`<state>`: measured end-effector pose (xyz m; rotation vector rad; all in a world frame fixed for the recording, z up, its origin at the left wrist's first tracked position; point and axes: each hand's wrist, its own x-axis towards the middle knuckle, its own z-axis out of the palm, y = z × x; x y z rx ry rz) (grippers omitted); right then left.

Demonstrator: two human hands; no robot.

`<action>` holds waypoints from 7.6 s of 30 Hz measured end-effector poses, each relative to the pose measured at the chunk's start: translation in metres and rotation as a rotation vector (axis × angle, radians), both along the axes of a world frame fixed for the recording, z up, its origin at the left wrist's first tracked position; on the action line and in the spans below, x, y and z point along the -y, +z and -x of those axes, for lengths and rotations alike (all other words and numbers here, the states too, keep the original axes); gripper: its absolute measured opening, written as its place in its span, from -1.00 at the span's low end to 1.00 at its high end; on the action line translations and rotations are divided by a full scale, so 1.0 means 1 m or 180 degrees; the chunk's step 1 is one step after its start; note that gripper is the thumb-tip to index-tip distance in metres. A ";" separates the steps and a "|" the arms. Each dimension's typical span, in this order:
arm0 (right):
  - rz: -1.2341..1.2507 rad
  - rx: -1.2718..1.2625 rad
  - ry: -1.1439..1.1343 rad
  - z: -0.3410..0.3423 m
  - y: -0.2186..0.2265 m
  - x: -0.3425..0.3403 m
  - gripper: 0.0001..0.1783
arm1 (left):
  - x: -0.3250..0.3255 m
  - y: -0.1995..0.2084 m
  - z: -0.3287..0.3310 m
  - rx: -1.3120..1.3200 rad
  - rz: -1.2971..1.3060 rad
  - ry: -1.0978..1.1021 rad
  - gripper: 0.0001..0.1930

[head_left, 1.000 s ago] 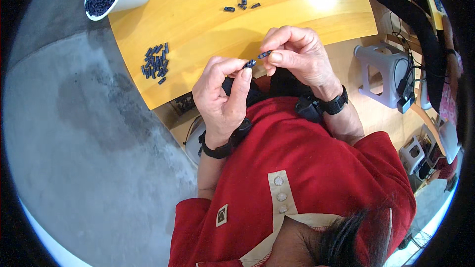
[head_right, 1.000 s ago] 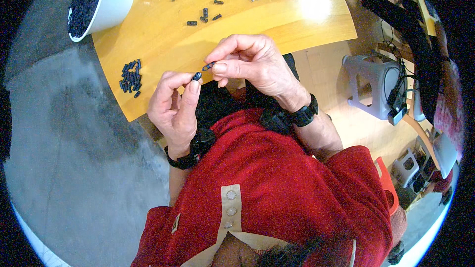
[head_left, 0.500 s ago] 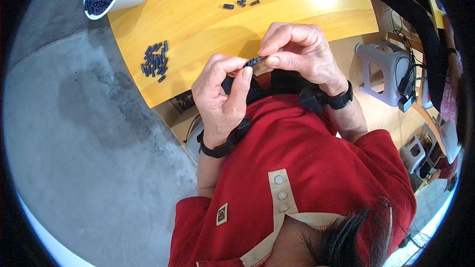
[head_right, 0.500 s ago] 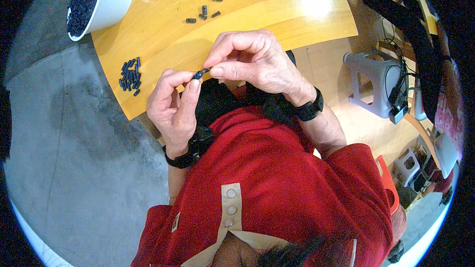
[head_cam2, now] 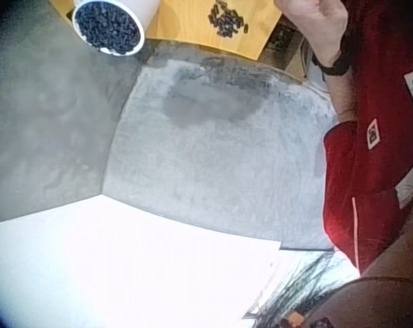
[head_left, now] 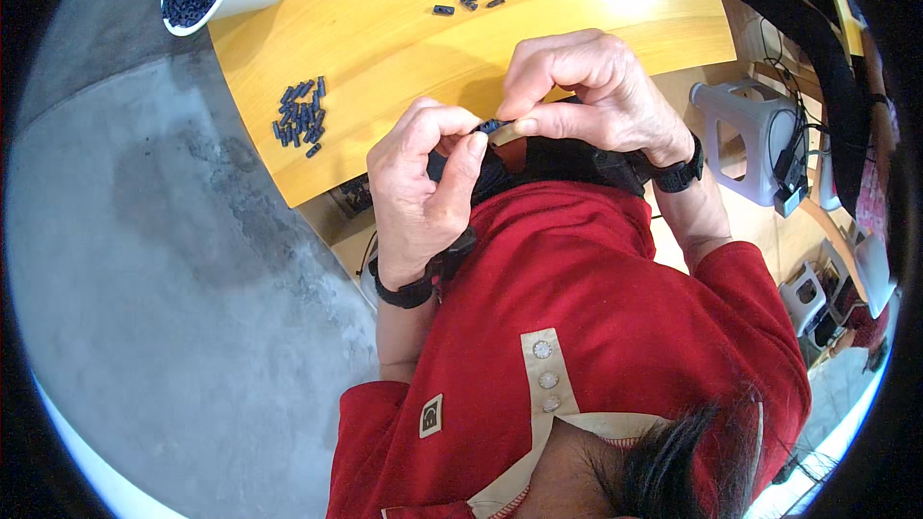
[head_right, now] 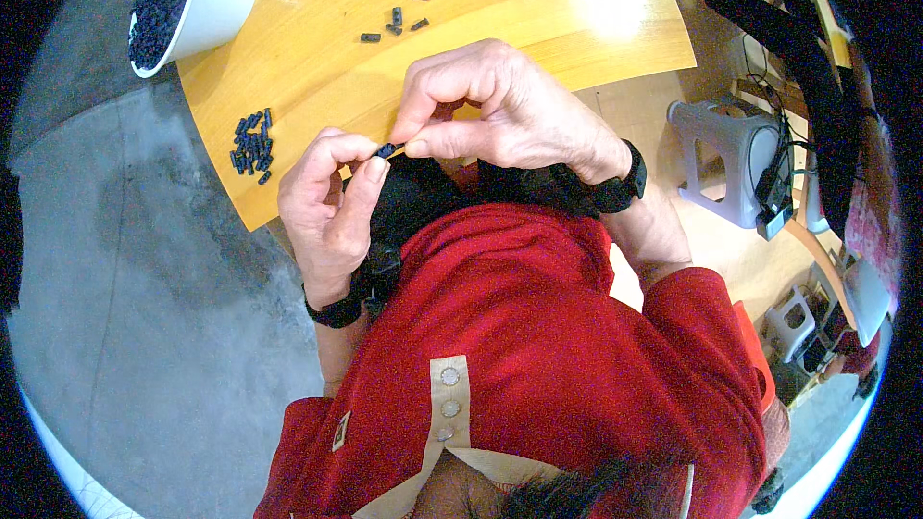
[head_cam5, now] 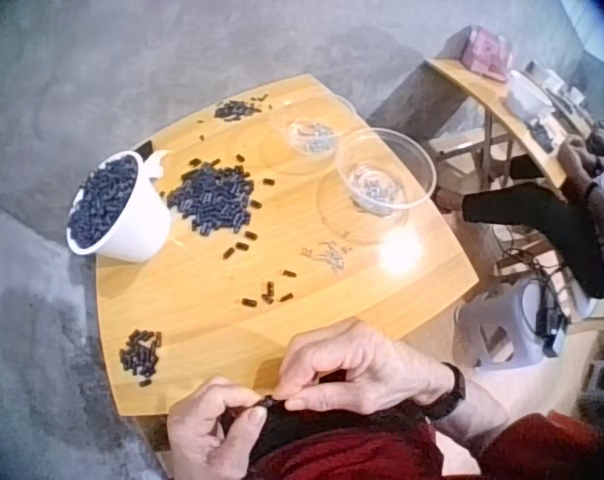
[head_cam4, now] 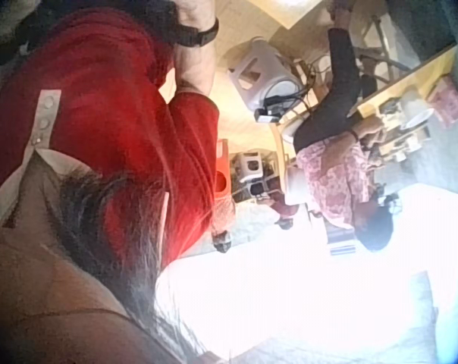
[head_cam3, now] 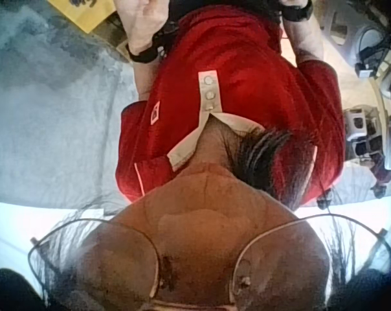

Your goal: Manually assemble small plastic and rubber components by inserting a metal pin into a black plastic sleeve.

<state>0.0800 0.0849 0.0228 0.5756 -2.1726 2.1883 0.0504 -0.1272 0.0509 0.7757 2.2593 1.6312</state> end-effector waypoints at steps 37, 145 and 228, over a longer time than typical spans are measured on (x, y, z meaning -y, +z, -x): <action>0.3126 0.2069 0.0355 -0.022 -0.050 0.031 -0.84 | -0.017 -0.016 -0.013 -0.1629 0.0505 0.0264 -0.83; -0.2786 -0.0408 -0.2259 0.052 -0.035 0.048 -0.83 | 0.001 -0.035 0.015 -0.1430 0.1292 0.0785 -0.86; -0.1142 0.0741 -0.1812 -0.005 0.009 -0.025 -0.82 | -0.019 -0.021 -0.008 -0.0223 -0.0390 0.0630 -0.89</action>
